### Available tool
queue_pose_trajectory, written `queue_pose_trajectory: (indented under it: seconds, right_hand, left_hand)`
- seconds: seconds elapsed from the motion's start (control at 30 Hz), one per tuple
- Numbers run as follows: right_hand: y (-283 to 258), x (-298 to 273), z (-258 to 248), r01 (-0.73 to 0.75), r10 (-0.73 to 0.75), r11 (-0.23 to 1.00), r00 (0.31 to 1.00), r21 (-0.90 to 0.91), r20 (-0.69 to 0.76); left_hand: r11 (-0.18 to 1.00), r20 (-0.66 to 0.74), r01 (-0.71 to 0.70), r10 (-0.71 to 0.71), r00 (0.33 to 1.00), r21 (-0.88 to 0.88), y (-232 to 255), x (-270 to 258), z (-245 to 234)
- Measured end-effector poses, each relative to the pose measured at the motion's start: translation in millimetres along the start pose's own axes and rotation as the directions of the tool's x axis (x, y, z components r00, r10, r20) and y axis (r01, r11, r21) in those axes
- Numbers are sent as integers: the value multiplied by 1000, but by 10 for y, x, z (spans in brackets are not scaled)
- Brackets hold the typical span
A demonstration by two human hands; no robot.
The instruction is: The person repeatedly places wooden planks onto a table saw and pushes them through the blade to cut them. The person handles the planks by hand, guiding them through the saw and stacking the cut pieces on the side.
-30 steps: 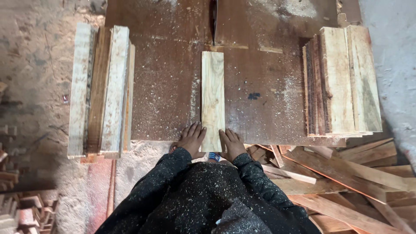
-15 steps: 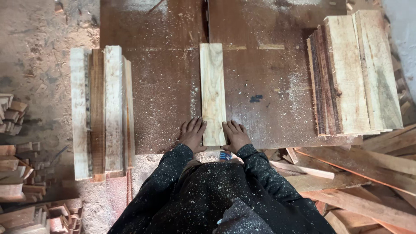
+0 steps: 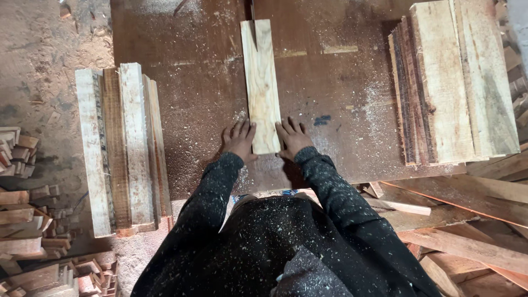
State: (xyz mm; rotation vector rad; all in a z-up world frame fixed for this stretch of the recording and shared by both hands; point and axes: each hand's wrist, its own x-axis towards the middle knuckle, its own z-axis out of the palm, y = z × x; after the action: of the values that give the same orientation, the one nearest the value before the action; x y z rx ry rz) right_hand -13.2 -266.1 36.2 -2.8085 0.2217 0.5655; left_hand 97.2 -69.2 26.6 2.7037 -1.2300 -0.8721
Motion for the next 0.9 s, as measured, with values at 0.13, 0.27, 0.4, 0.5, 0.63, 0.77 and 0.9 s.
queue_pose_trajectory:
  seconds: [0.13, 0.27, 0.4, 0.5, 0.63, 0.77, 0.9]
  right_hand:
    - [-70, -38, 45, -77, 79, 994, 997, -79, 26]
    - [-31, -87, 115, 79, -92, 988, 992, -133, -92]
    - [69, 34, 140, 80, -83, 981, 997, -177, -9]
    - [99, 310, 44, 62, -57, 982, 998, -177, 31]
    - [121, 580, -82, 5, 0, 987, 1000, -161, 32]
    - [155, 601, -102, 3, -7, 980, 1000, -201, -23]
    - [155, 552, -105, 19, -28, 987, 998, -157, -57]
  left_hand:
    - [998, -39, 31, -29, 999, 58, 97, -63, 102]
    - [999, -73, 18, -16, 997, 34, 141, -159, 169]
    - [994, -51, 75, -71, 996, 76, 163, -119, 140]
    - [988, -27, 121, -119, 993, 100, 148, 74, -82]
    - [988, -28, 150, -149, 988, 36, 135, 246, -360]
    - [991, -80, 130, -127, 989, 31, 95, 268, -320]
    - [988, -244, 138, -116, 963, 74, 52, 331, -90]
